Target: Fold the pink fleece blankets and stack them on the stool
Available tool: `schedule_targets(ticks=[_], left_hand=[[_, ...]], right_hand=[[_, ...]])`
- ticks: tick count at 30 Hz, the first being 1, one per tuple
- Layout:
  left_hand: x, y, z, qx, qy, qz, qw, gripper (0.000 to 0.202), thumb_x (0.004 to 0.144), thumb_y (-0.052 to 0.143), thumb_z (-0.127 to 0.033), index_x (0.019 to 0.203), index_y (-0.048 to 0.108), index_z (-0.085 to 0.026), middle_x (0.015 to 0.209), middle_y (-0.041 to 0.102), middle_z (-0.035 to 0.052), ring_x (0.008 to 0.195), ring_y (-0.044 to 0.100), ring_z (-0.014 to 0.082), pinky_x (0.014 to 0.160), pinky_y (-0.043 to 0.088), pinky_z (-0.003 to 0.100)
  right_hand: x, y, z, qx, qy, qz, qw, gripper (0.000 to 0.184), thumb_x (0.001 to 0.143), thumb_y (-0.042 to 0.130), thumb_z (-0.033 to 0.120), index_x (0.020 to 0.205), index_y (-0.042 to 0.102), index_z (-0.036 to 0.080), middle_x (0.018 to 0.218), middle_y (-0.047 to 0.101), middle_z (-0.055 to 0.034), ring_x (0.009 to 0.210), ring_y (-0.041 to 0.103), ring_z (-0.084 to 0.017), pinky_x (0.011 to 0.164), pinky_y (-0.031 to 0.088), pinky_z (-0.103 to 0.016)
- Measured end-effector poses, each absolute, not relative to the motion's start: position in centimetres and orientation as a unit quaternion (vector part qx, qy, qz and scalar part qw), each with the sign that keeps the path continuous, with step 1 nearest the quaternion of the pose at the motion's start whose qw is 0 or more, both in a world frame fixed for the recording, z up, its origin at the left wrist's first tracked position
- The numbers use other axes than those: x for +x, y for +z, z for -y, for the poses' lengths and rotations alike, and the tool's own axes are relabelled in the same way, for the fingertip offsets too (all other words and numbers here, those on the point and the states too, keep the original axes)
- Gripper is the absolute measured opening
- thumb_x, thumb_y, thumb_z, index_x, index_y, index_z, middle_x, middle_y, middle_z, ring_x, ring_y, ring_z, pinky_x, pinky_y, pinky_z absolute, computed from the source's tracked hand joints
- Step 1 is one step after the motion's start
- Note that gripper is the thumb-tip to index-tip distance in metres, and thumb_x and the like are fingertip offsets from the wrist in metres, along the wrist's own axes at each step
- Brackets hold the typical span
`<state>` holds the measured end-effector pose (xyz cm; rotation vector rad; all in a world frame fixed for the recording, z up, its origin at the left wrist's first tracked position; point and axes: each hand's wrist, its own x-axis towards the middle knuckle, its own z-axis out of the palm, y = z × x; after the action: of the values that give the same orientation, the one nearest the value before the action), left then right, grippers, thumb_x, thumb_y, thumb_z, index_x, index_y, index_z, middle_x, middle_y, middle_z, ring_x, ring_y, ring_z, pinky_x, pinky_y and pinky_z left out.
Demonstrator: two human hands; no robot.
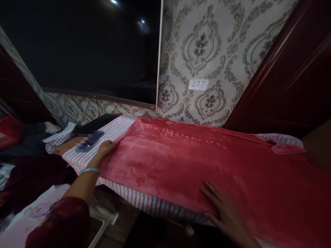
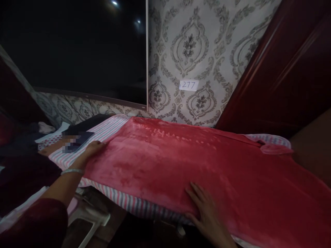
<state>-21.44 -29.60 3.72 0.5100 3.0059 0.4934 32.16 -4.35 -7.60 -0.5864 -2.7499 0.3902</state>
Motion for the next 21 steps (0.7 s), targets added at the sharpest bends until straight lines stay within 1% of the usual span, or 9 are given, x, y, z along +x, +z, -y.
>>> schedule_targets(ticks=[2, 4, 7, 10, 13, 16, 19, 21], left_hand=[[-21.2, 3.7, 30.3, 0.179, 0.141, -0.973, 0.03, 0.039, 0.087, 0.048, -0.043, 0.091, 0.07, -0.011, 0.099, 0.074, 0.0179, 0.094, 0.069, 0.0303, 0.073, 0.049, 0.032], [-20.8, 3.6, 30.7, 0.189, 0.12, -0.974, 0.024, 0.038, 0.088, 0.046, -0.041, 0.097, 0.068, -0.011, 0.105, 0.072, 0.02, 0.099, 0.068, 0.0324, 0.074, 0.048, 0.033], [-20.3, 3.4, 30.8, 0.187, 0.089, -0.978, 0.008, 0.04, 0.092, 0.04, -0.039, 0.106, 0.065, -0.011, 0.111, 0.07, 0.0215, 0.104, 0.066, 0.0328, 0.072, 0.046, 0.033], [-20.3, 3.4, 30.6, 0.191, 0.063, -0.98, 0.014, 0.041, 0.095, 0.038, -0.039, 0.108, 0.063, -0.01, 0.114, 0.069, 0.0218, 0.104, 0.066, 0.0306, 0.07, 0.043, 0.03], [-20.5, 3.8, 30.5, 0.205, 0.058, -0.977, 0.029, 0.041, 0.095, 0.04, -0.04, 0.106, 0.064, -0.007, 0.114, 0.069, 0.0233, 0.104, 0.066, 0.0293, 0.071, 0.042, 0.029], [-20.7, 4.1, 30.5, 0.214, 0.062, -0.974, 0.035, 0.042, 0.095, 0.043, -0.042, 0.103, 0.064, -0.006, 0.113, 0.07, 0.0231, 0.101, 0.066, 0.0287, 0.071, 0.042, 0.028], [-20.7, 4.2, 30.5, 0.216, 0.077, -0.973, 0.026, 0.039, 0.093, 0.047, -0.04, 0.101, 0.065, -0.007, 0.11, 0.071, 0.0215, 0.097, 0.067, 0.0278, 0.069, 0.043, 0.028], [-20.7, 4.1, 30.4, 0.214, 0.095, -0.972, 0.006, 0.033, 0.091, 0.05, -0.037, 0.096, 0.066, -0.008, 0.102, 0.073, 0.0186, 0.091, 0.068, 0.0269, 0.067, 0.044, 0.027]], right_hand=[[32.3, -7.3, 4.8, -0.197, 0.123, 0.962, 0.142, 0.061, 0.092, 0.056, 0.052, 0.148, 0.049, 0.031, 0.157, 0.041, -0.0091, 0.142, 0.041, -0.033, 0.112, 0.04, -0.056], [32.4, -7.1, 5.0, -0.182, 0.1, 0.967, 0.15, 0.057, 0.095, 0.054, 0.046, 0.149, 0.047, 0.03, 0.157, 0.041, -0.0095, 0.142, 0.041, -0.031, 0.112, 0.041, -0.054], [32.1, -7.3, 5.7, -0.15, 0.057, 0.973, 0.165, 0.065, 0.093, 0.057, 0.037, 0.154, 0.038, 0.03, 0.159, 0.037, -0.0087, 0.145, 0.037, -0.03, 0.114, 0.038, -0.054], [31.6, -7.7, 6.5, -0.138, 0.012, 0.974, 0.178, 0.069, 0.091, 0.057, 0.026, 0.156, 0.034, 0.031, 0.159, 0.037, -0.0068, 0.147, 0.034, -0.029, 0.115, 0.037, -0.053], [31.3, -8.0, 6.8, -0.13, -0.022, 0.971, 0.2, 0.064, 0.094, 0.05, 0.019, 0.155, 0.036, 0.031, 0.157, 0.042, -0.0066, 0.145, 0.036, -0.026, 0.113, 0.04, -0.052], [31.2, -8.0, 6.8, -0.121, -0.035, 0.967, 0.22, 0.059, 0.096, 0.047, 0.018, 0.153, 0.04, 0.029, 0.154, 0.046, -0.0075, 0.145, 0.038, -0.026, 0.112, 0.042, -0.052], [31.2, -8.1, 6.8, -0.112, -0.03, 0.962, 0.248, 0.057, 0.096, 0.044, 0.013, 0.151, 0.043, 0.027, 0.149, 0.051, -0.0087, 0.143, 0.041, -0.024, 0.111, 0.044, -0.049], [31.2, -8.2, 6.9, -0.106, -0.02, 0.958, 0.267, 0.058, 0.095, 0.042, 0.009, 0.15, 0.044, 0.026, 0.145, 0.056, -0.0096, 0.14, 0.045, -0.023, 0.109, 0.047, -0.046]])
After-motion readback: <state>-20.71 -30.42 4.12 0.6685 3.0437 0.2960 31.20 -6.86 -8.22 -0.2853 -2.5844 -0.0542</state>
